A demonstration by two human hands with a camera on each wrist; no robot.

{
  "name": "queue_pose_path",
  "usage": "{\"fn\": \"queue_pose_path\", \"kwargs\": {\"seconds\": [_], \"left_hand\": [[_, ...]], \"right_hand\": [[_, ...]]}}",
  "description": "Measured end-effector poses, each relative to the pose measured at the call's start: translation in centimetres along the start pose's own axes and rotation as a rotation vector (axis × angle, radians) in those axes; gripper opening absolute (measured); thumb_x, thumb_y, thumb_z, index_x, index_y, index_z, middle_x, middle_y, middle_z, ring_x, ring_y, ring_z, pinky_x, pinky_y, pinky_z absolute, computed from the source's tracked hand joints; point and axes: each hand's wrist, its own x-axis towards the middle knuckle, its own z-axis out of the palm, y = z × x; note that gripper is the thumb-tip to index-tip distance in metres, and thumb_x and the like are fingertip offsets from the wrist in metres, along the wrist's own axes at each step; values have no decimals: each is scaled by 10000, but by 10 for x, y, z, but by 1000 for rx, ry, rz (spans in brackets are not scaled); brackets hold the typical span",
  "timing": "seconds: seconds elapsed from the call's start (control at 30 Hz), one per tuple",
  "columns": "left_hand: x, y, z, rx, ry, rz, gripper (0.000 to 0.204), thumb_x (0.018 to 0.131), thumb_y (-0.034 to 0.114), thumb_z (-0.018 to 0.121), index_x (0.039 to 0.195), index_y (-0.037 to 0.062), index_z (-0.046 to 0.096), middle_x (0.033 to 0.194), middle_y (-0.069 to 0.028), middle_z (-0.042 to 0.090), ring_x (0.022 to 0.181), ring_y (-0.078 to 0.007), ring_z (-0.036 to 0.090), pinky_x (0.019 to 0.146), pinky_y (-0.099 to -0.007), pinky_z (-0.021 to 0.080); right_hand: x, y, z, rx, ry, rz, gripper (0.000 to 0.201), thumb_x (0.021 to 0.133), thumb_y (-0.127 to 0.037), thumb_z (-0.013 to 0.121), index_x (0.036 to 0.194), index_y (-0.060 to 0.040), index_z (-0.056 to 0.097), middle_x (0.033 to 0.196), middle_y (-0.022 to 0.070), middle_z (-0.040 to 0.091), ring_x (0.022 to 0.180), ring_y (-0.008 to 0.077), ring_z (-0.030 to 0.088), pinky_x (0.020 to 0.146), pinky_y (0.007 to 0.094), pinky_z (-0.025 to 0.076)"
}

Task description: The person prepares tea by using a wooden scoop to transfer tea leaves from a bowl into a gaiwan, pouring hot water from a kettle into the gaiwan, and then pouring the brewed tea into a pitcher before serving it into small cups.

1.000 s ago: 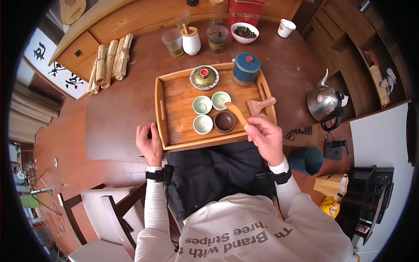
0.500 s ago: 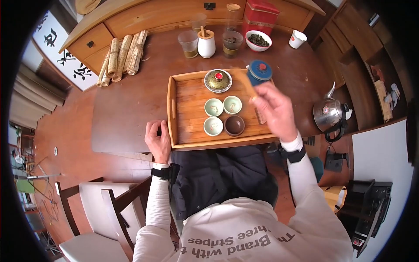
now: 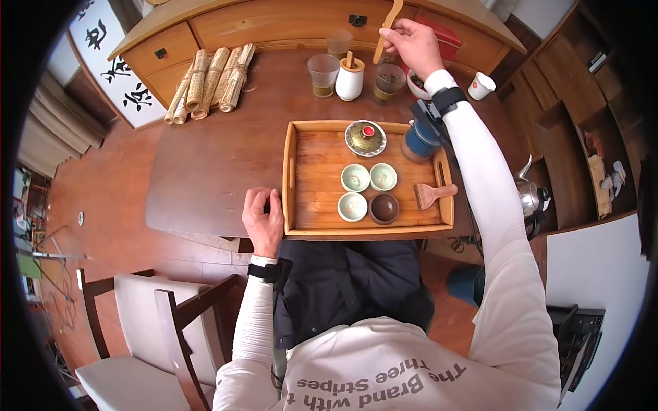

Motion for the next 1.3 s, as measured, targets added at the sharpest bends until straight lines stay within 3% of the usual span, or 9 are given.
{"fn": "queue_pose_path", "kwargs": {"seconds": [0.33,0.47,0.6,0.73,0.83,1.0,1.13,1.2,1.3], "left_hand": [[0,1,0,6,28,1,92,918,53,700,870,-20,672,918,-140,659,796,-338,654,717,-389,520],[1,0,2,-16,31,7,89,919,49,697,873,-23,673,915,-143,657,799,-339,653,718,-392,519],[1,3,1,-9,21,11,97,921,48,694,868,-30,672,919,-145,660,800,-341,651,720,-396,518],[0,1,0,-22,13,10,87,921,42,693,882,-34,679,926,-151,664,807,-334,652,732,-389,519],[-2,-11,0,-42,-7,35,71,929,25,685,904,-41,678,910,-148,653,805,-292,642,740,-363,515],[-3,-17,3,-30,-55,30,71,949,18,669,921,-46,680,907,-131,652,818,-250,631,768,-344,512],[-2,-14,0,13,-92,11,107,973,53,662,928,-41,683,907,-123,646,816,-237,617,773,-341,503],[1,-16,0,61,-123,10,119,978,63,659,929,-42,681,906,-121,644,812,-233,610,774,-338,500],[0,-21,-3,21,-119,-19,157,987,93,660,922,-49,674,885,-104,629,808,-199,584,776,-329,491]], "right_hand": [[15,56,51,-67,-56,121,191,903,-144,737,958,38,749,814,97,774,675,134,730,657,280,582],[9,43,39,-122,-175,162,260,880,-139,755,1044,63,751,810,107,768,653,133,717,636,280,581],[1,30,18,-112,-249,307,344,895,-90,762,1169,108,696,898,110,757,749,133,712,657,253,587],[-39,11,-14,8,-82,145,310,936,-107,735,1177,85,703,918,105,756,770,121,708,657,255,569],[-120,-25,-62,-34,75,86,293,936,-154,751,1154,40,730,910,88,763,767,104,700,682,251,557],[-267,-40,-169,-406,474,-9,266,888,-129,807,1110,8,755,961,85,767,850,119,701,782,267,557],[-355,-19,-262,-404,869,125,309,912,-114,780,1177,34,718,1053,96,748,967,153,685,883,292,533],[-378,-26,-284,-446,936,274,334,934,-149,764,1200,43,705,1087,107,736,1019,159,669,918,300,517],[-408,5,-302,-446,850,408,351,939,-196,769,1191,40,706,1076,108,736,1007,156,667,919,295,512]]}}
